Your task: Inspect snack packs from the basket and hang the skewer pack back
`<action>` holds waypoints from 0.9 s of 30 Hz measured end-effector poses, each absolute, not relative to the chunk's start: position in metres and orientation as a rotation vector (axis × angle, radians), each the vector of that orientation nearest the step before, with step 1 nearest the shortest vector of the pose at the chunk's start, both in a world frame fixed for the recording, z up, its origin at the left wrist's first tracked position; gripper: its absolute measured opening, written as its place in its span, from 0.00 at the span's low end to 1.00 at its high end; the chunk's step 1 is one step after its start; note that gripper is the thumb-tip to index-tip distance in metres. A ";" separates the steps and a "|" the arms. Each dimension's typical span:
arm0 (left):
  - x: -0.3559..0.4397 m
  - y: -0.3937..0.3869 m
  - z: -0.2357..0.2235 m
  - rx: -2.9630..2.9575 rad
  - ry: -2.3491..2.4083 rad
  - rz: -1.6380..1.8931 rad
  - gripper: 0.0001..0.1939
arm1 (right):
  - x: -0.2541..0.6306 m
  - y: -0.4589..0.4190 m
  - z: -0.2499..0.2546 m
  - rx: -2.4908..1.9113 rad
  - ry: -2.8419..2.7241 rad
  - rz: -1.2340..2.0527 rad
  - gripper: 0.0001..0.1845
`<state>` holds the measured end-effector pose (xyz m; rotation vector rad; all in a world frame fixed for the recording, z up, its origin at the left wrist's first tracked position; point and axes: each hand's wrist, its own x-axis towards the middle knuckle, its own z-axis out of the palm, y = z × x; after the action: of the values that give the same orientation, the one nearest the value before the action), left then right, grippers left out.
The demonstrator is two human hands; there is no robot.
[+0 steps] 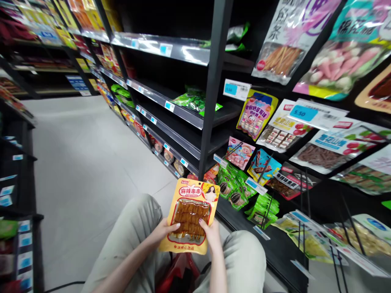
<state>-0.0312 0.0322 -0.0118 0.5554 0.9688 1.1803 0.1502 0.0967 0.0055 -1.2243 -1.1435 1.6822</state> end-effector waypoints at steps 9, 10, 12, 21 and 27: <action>-0.030 0.031 -0.007 0.512 0.991 1.204 0.23 | 0.150 0.097 0.000 -1.218 -1.169 1.589 0.18; -0.030 0.030 -0.007 0.510 0.999 1.199 0.23 | 0.151 0.097 0.000 -1.211 -1.151 1.599 0.18; -0.030 0.029 -0.006 0.511 1.011 1.193 0.23 | 0.152 0.096 0.001 -1.191 -1.116 1.621 0.17; -0.030 0.028 -0.004 0.554 1.023 1.187 0.21 | 0.157 0.098 0.000 -1.111 -1.119 1.632 0.16; -0.030 0.028 -0.006 0.568 1.004 1.192 0.20 | 0.155 0.096 0.006 -1.101 -1.123 1.623 0.16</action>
<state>-0.0303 0.0281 -0.0063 0.5676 1.0042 1.1915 0.1554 0.0959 0.0063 -1.1005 -1.1228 1.6229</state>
